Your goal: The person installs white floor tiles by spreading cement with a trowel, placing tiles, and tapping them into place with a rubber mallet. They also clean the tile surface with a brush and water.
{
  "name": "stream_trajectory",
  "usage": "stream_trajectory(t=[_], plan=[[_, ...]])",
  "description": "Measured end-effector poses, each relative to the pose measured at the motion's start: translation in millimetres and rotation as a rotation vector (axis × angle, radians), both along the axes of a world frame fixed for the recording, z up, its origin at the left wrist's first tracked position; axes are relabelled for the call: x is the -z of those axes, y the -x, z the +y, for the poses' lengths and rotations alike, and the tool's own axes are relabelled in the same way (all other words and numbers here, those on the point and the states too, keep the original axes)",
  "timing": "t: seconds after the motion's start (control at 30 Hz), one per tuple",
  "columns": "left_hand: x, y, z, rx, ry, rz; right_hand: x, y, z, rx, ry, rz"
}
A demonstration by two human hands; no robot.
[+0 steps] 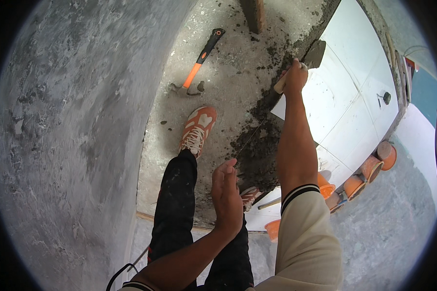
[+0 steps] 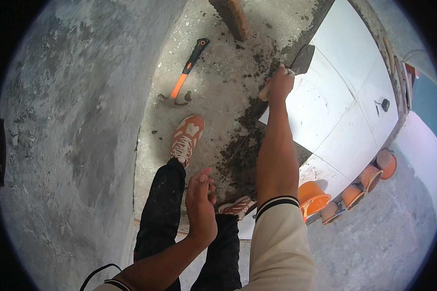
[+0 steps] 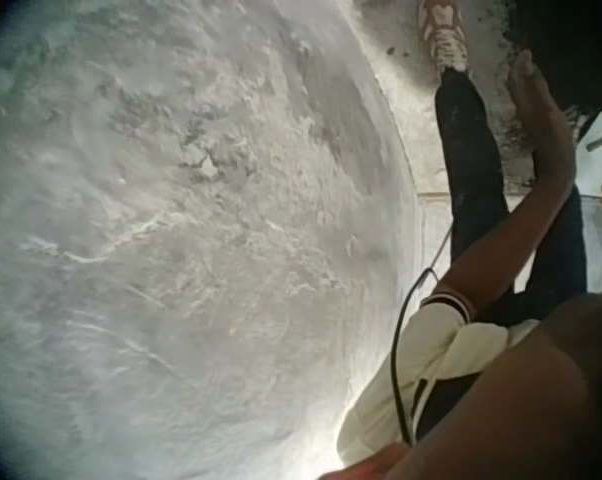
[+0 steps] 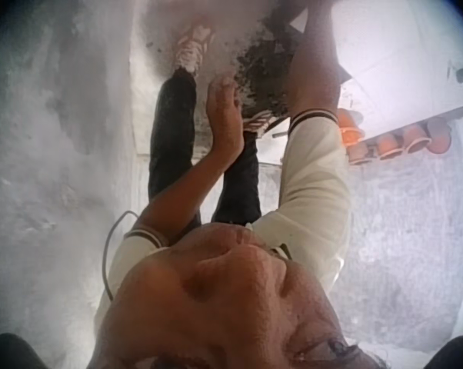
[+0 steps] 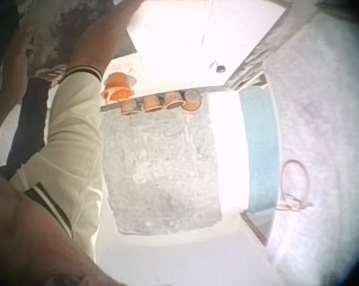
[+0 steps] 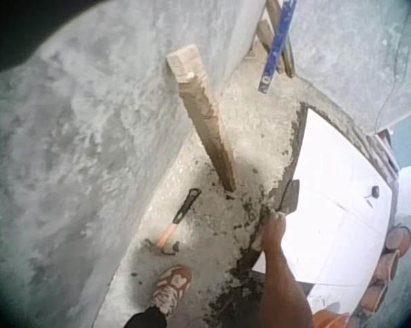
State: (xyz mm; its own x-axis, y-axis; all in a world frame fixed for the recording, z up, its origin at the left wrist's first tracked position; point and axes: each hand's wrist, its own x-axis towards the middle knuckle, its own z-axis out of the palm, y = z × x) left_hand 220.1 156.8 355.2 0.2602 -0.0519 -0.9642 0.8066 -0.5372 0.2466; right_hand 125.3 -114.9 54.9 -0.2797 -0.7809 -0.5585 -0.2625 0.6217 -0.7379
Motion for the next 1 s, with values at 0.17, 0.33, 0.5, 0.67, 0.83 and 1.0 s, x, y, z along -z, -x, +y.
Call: stream_trajectory(t=[0.17,0.33,0.5,0.67,0.83,1.0], plan=[[-2,-2,-2,-0.020,-0.003,0.008,34,-3,-35,-0.072,-0.091,0.212],[-1,1,4,0.055,0.044,0.013,105,43,-82,-0.308,-0.029,0.630],[-3,-11,-9,0.004,0.011,0.022,103,17,3,-0.054,-0.125,0.379],[-1,-13,-12,0.000,0.023,-0.031,0,-29,92,0.095,-0.147,0.220],[-6,-10,-11,0.012,-0.017,0.022,11,-19,26,0.007,-0.009,0.302],[-3,-2,-1,0.097,-0.012,-0.029,16,-23,-34,0.131,-0.224,0.128]])
